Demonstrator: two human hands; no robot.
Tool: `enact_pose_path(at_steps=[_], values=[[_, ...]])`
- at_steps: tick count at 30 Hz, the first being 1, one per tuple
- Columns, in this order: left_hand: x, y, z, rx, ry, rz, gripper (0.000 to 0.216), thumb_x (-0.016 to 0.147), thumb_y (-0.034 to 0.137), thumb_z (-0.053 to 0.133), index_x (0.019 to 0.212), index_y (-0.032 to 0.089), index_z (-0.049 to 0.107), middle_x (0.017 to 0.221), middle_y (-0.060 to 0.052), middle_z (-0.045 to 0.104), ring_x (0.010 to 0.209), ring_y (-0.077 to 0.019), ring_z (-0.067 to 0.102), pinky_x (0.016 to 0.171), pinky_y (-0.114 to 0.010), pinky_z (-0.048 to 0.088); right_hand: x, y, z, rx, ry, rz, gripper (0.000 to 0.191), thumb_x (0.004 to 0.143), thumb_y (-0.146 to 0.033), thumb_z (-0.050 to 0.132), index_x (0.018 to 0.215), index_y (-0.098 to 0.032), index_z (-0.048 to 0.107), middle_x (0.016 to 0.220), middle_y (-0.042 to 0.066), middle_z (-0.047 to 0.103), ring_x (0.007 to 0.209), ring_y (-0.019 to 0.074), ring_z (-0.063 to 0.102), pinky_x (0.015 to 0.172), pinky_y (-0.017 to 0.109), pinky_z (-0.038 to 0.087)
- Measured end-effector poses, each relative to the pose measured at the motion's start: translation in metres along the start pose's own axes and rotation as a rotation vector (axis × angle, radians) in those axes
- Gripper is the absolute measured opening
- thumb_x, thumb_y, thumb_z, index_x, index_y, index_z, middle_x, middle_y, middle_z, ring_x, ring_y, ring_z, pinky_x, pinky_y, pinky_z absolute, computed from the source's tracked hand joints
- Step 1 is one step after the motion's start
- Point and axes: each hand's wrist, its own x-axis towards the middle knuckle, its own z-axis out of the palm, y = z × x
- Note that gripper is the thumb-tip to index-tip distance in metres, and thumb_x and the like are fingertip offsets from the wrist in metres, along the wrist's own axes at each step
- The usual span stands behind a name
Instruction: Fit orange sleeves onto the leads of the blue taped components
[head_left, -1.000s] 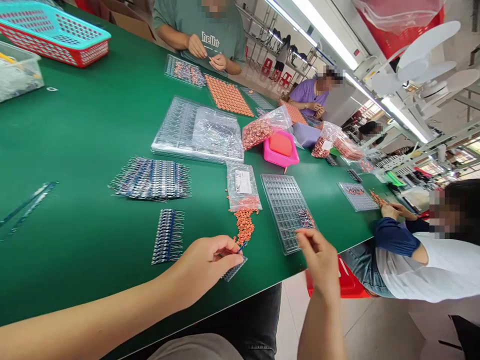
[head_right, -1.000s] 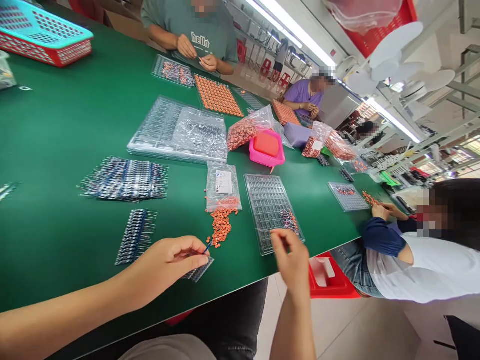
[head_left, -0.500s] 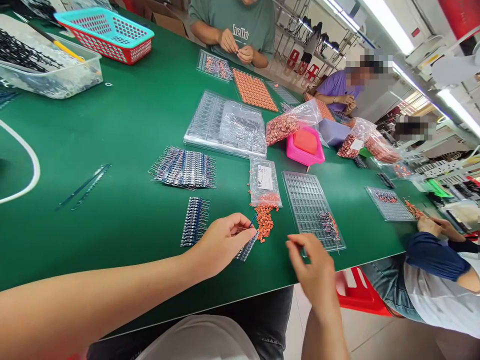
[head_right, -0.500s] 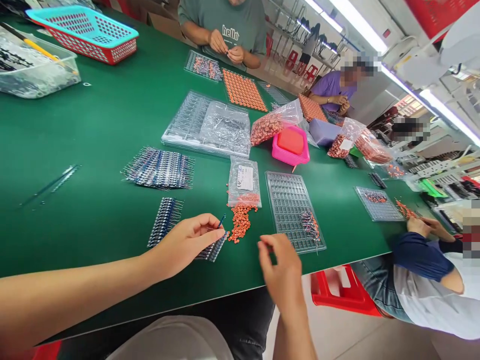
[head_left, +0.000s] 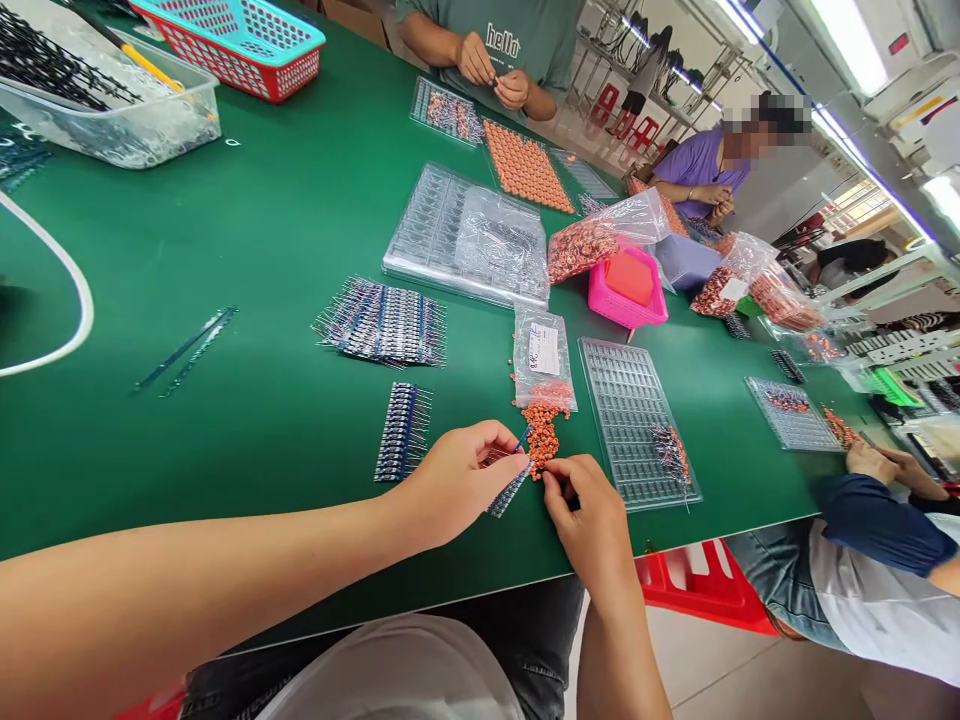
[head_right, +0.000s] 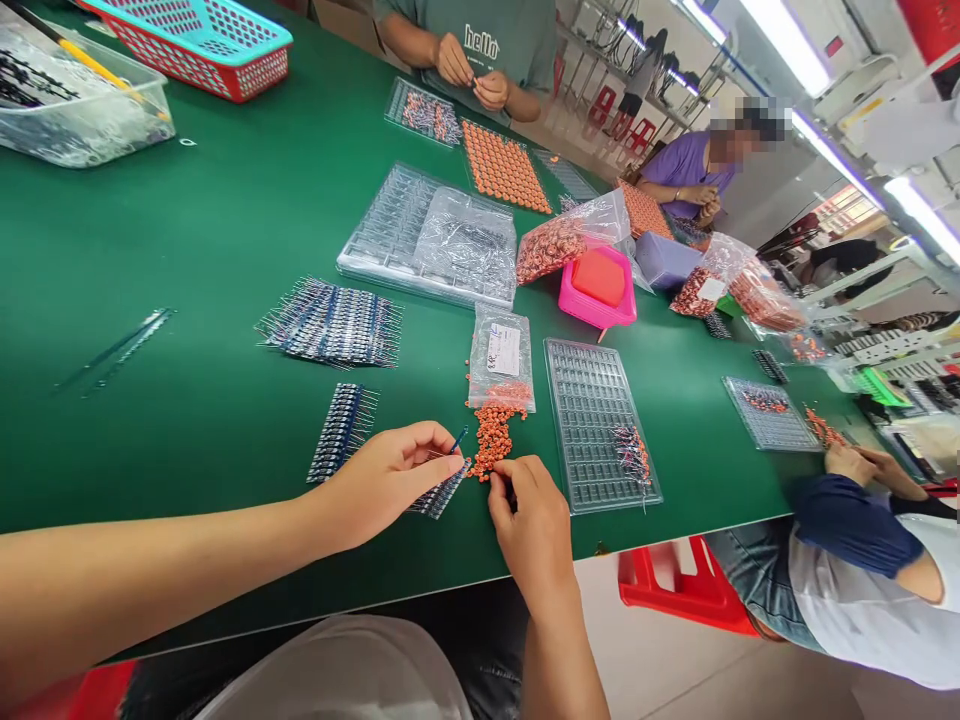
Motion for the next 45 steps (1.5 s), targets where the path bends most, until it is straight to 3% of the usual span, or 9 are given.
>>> enact_pose_path(at_steps=[7, 13, 18, 25, 34, 45], values=[[0.000, -0.002, 0.000, 0.047, -0.011, 0.009, 0.021, 0.083, 0.037, 0.063, 0.081, 0.017, 0.057, 0.069, 0.005, 0.054, 0.063, -0.0124, 0.046, 0.060, -0.025, 0.037, 0.006, 0.003, 0.004, -0.044, 0.072, -0.014, 0.011, 0.092, -0.018, 0.057, 0.086, -0.020, 0.066, 0.080, 0.001, 0.062, 0.062, 0.0123, 0.055, 0.060, 0.026, 0.043], [-0.009, 0.003, 0.002, 0.109, -0.136, 0.063, 0.018, 0.086, 0.035, 0.061, 0.090, 0.017, 0.063, 0.087, -0.002, 0.068, 0.079, -0.0178, 0.061, 0.075, -0.031, 0.048, -0.013, -0.010, -0.001, 0.421, 0.152, 0.137, 0.010, 0.092, -0.021, 0.060, 0.083, -0.021, 0.065, 0.076, -0.002, 0.060, 0.062, 0.0108, 0.054, 0.053, 0.021, 0.043], [-0.019, 0.003, 0.005, 0.144, -0.184, 0.156, 0.013, 0.088, 0.031, 0.060, 0.090, 0.018, 0.064, 0.107, -0.008, 0.074, 0.104, -0.0234, 0.067, 0.092, -0.037, 0.050, -0.026, -0.017, 0.007, 0.611, 0.303, 0.112, 0.008, 0.092, -0.017, 0.063, 0.088, -0.023, 0.067, 0.080, -0.002, 0.060, 0.071, 0.0114, 0.057, 0.060, 0.021, 0.046], [-0.023, 0.001, 0.007, 0.085, -0.178, 0.161, 0.008, 0.089, 0.027, 0.059, 0.086, 0.020, 0.060, 0.118, -0.012, 0.075, 0.122, -0.0257, 0.064, 0.103, -0.039, 0.049, -0.030, -0.019, 0.017, 0.482, 0.402, 0.023, 0.015, 0.090, -0.009, 0.064, 0.095, -0.023, 0.068, 0.084, 0.000, 0.063, 0.076, 0.0127, 0.060, 0.061, 0.023, 0.048], [-0.025, -0.003, 0.013, -0.118, -0.184, 0.056, 0.011, 0.088, 0.029, 0.064, 0.082, 0.020, 0.060, 0.105, -0.007, 0.076, 0.110, -0.0249, 0.069, 0.102, -0.039, 0.051, -0.035, -0.018, 0.023, 0.350, 0.529, -0.066, 0.025, 0.088, -0.003, 0.065, 0.105, -0.021, 0.068, 0.089, 0.002, 0.066, 0.079, 0.0139, 0.065, 0.065, 0.026, 0.053], [-0.023, -0.007, 0.013, -0.229, -0.217, 0.030, 0.012, 0.088, 0.026, 0.066, 0.081, 0.019, 0.060, 0.109, -0.006, 0.076, 0.114, -0.0225, 0.067, 0.103, -0.036, 0.050, -0.037, -0.019, 0.025, 0.262, 0.556, -0.052, 0.017, 0.089, -0.007, 0.065, 0.099, -0.021, 0.066, 0.083, 0.001, 0.067, 0.074, 0.0134, 0.064, 0.061, 0.025, 0.053]])
